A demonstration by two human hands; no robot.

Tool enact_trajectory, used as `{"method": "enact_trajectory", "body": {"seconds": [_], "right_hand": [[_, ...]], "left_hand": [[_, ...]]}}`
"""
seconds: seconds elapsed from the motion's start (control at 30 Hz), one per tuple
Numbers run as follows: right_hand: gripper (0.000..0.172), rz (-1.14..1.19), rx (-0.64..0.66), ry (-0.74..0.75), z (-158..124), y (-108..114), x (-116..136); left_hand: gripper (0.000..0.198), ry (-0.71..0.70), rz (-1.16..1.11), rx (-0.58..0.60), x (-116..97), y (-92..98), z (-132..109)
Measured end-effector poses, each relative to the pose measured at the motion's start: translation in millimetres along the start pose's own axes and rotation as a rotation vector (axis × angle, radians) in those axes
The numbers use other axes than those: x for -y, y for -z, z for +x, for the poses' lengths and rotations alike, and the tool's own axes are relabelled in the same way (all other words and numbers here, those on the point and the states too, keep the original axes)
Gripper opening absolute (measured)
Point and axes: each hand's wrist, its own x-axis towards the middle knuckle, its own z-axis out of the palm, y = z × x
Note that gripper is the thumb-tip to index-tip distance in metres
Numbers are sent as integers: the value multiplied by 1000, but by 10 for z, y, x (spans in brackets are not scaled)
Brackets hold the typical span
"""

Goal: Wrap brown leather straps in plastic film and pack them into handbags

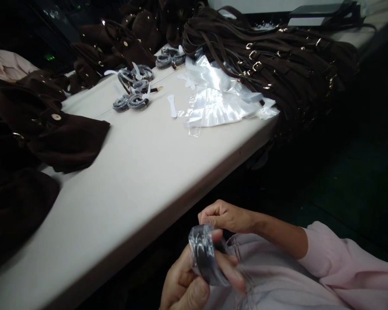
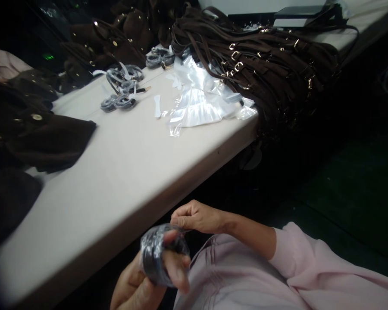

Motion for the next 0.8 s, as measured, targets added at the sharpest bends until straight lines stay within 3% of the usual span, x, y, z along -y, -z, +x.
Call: {"method": "enact_trajectory", "body": {"seconds": [0.13,0.23,0.33,0.43,0.53,0.63,0.8], "right_hand": [[47,170,-116,35,-73,-178,-66],[45,-52,-76,123,-111,-261,-34],[38,-332,-40,154,-129,-325,3],[39,-310,-18,58,-165,-389,27],[33,-220,-52,-23,-234,-416,104],[29,-210,-119,-51,-286,-375,251],[24,-521,-252,105,-235,-230,414]], "left_hand": [[43,-149,-76,-168,-76,55,80],[42,-300,-24,-277,-112,164,220],[39,-466,136,-460,-87,265,359],[32,-568,427,-576,-25,392,429],[26,-581,890,-545,54,565,401],[26,-548,1276,-389,164,713,302],[35,-488,1429,-158,319,725,136]]}}
